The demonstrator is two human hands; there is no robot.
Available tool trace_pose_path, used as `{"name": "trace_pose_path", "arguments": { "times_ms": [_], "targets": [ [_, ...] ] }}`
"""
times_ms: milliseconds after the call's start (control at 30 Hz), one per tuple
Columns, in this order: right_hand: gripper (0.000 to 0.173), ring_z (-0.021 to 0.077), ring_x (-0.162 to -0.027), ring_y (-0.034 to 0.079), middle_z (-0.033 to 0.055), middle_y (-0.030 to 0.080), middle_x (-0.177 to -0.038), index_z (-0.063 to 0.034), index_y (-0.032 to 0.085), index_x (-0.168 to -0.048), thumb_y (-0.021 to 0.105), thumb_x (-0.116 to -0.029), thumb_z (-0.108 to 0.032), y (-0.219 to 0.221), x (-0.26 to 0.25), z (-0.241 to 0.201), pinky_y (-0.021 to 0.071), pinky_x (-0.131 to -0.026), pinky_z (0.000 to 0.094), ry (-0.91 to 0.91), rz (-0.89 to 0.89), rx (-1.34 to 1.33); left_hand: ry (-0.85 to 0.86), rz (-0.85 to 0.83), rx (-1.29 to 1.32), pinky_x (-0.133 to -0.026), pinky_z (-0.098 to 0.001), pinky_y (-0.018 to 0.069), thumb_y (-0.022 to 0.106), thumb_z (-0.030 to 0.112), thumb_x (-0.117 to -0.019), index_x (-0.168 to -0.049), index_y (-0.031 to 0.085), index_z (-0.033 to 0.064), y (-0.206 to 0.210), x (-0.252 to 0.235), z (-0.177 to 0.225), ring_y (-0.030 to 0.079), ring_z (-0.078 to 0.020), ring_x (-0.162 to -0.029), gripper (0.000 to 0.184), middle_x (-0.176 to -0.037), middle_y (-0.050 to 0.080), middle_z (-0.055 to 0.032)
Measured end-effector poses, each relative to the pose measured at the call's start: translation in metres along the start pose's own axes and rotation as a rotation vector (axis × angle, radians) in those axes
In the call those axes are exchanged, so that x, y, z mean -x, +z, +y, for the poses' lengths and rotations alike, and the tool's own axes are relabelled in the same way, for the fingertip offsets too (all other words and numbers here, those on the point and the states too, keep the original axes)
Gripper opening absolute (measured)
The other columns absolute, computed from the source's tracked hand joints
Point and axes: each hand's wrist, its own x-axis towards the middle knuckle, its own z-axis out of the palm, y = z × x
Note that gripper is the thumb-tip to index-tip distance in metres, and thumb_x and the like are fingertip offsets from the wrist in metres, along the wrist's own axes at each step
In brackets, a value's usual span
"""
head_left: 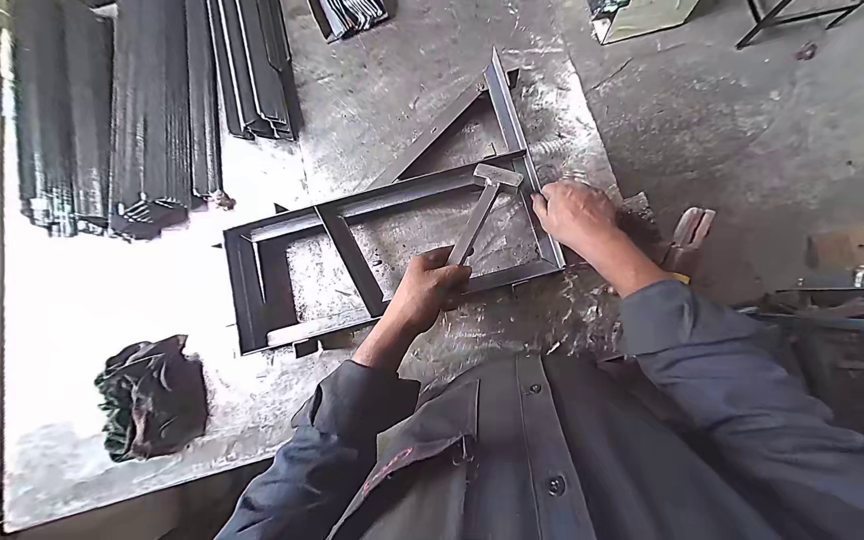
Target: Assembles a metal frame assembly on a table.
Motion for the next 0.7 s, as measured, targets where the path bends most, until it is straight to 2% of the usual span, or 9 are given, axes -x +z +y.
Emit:
{"name": "trace_pose_path", "arguments": {
  "times_ms": [67,167,333,467,567,633,700],
  "targets": [
    [0.047,0.0356,-0.107,0.068,0.0171,0.071,-0.109,-0.0059,0.07,-0.102,0.039,-0.1085,-0.04,0.0,-0.001,0.001,0.0512,-0.084,0.0577,-0.011,-0.003,-0.01,-0.002,0.033,-0.07,-0.045,-0.0227,0.0405,0.062,0.007,-0.0949,-0.118,0.068,0.0018,0.003,-0.008,0.003,0.048,-0.0082,-0.049,0.024,-0.068,0.06,-0.0036],
    [0.047,0.0376,-0.103,0.069,0.0191,0.07,-0.104,-0.0046,0.068,-0.097,0.04,-0.1083,-0.04,0.001,-0.001,0.005,0.0515,-0.08,0.0585,-0.018,0.006,-0.04,0.032,0.044,-0.115,-0.044,-0.0214,0.0395,0.063,0.008,-0.0976,-0.112,0.07,0.0017,0.01,-0.01,0.004,0.047,-0.0073,-0.046,0.017,-0.07,0.065,-0.0052],
    [0.046,0.0372,-0.104,0.069,0.0188,0.07,-0.105,-0.0033,0.068,-0.097,0.04,-0.1083,-0.038,0.004,-0.002,0.007,0.0521,-0.081,0.0576,-0.058,0.026,-0.058,0.07,0.077,-0.286,-0.046,-0.0229,0.0468,0.064,0.012,-0.0988,-0.124,0.069,0.0053,0.015,-0.01,0.005,0.053,-0.0065,-0.047,0.027,-0.073,0.069,-0.0022],
    [0.047,0.0371,-0.101,0.069,0.0186,0.07,-0.103,-0.003,0.067,-0.096,0.04,-0.1086,-0.039,0.004,-0.002,0.011,0.0523,-0.081,0.057,-0.08,0.026,-0.071,0.091,0.044,-0.374,-0.05,-0.0263,0.0495,0.065,0.015,-0.0987,-0.12,0.071,0.0077,0.009,-0.019,0.007,0.056,-0.0085,-0.052,0.024,-0.071,0.066,-0.0023],
    [0.048,0.0372,-0.103,0.069,0.019,0.07,-0.105,-0.003,0.067,-0.097,0.039,-0.1091,-0.04,0.004,-0.003,0.01,0.0518,-0.082,0.0572,-0.076,-0.006,-0.074,0.082,0.071,-0.445,-0.056,-0.0284,0.0526,0.066,0.017,-0.0984,-0.116,0.073,0.01,0.009,-0.02,0.006,0.061,-0.0087,-0.058,0.021,-0.076,0.069,-0.0014],
    [0.048,0.0377,-0.104,0.068,0.0196,0.069,-0.107,-0.0021,0.067,-0.099,0.039,-0.1095,-0.039,0.002,-0.003,0.01,0.0518,-0.083,0.0576,-0.074,-0.022,-0.075,0.084,0.115,-0.47,-0.057,-0.0293,0.0521,0.068,0.022,-0.0991,-0.118,0.073,0.0108,0.012,-0.021,0.006,0.061,-0.0085,-0.06,0.023,-0.078,0.07,-0.0008],
    [0.048,0.0381,-0.103,0.068,0.0201,0.069,-0.106,-0.0015,0.066,-0.098,0.039,-0.1098,-0.039,0.002,-0.003,0.01,0.0521,-0.082,0.0573,-0.081,-0.016,-0.075,0.092,0.195,-0.482,-0.064,-0.0335,0.0543,0.072,0.027,-0.0971,-0.126,0.072,0.0119,0.016,-0.022,0.002,0.064,-0.0101,-0.065,0.033,-0.089,0.074,-0.0024]
  ]
}}
